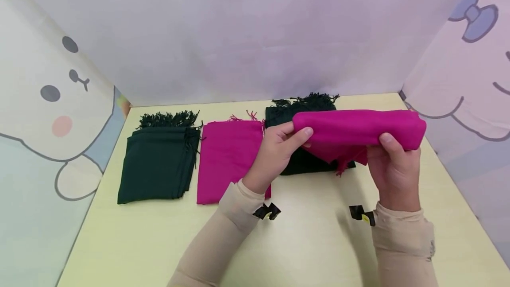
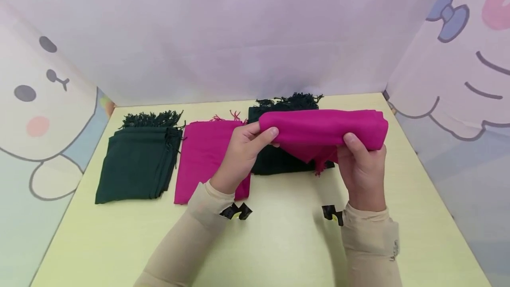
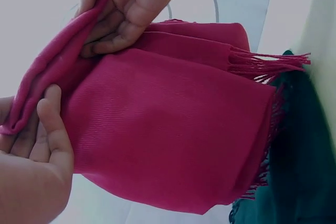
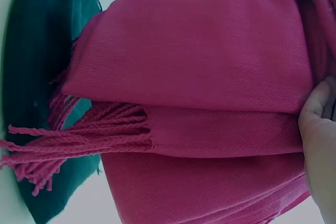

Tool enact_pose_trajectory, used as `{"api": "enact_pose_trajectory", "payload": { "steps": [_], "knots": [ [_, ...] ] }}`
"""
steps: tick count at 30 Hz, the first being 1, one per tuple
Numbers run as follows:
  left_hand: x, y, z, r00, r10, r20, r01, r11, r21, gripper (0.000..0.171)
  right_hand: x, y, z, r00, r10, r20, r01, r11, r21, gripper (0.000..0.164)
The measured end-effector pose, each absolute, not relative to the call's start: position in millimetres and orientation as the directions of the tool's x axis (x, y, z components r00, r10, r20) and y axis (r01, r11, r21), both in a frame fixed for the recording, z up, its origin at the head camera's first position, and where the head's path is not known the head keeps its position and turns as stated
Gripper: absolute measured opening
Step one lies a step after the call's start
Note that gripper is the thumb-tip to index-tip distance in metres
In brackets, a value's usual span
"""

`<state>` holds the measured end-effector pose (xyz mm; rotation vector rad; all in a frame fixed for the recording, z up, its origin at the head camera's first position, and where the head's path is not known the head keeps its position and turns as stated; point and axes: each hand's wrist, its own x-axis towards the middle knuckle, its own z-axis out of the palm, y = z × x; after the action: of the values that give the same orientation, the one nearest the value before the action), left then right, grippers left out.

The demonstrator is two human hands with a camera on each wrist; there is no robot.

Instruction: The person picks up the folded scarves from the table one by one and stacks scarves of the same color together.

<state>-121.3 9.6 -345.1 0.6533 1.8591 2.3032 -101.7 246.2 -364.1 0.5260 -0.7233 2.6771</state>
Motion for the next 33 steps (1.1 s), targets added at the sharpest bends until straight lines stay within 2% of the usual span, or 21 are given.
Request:
{"api": "enact_pose_trajectory", "payload": {
  "steps": [7, 16, 23, 33],
  "knots": [
    [-123.1, -4.8, -338.7, -0.906, 0.336, 0.257, 0.19, -0.219, 0.957, 0.022, -109.2, 233.3, -362.0, -0.889, 0.179, 0.421, -0.367, -0.829, -0.423, 0.033],
    [-125.2, -26.0, -334.2, -0.916, 0.293, 0.274, 0.224, -0.191, 0.956, 0.021, -113.3, 216.1, -356.6, -0.918, 0.11, 0.381, -0.317, -0.78, -0.539, 0.033],
    [-124.3, -41.6, -330.7, -0.921, 0.264, 0.286, 0.255, -0.145, 0.956, 0.02, -114.9, 203.3, -354.8, -0.935, 0.098, 0.342, -0.296, -0.747, -0.595, 0.041],
    [-120.7, -66.6, -328.9, -0.934, 0.17, 0.313, 0.295, -0.126, 0.947, 0.02, -120.3, 176.0, -354.0, -0.946, 0.038, 0.321, -0.243, -0.741, -0.626, 0.029]
  ]
}}
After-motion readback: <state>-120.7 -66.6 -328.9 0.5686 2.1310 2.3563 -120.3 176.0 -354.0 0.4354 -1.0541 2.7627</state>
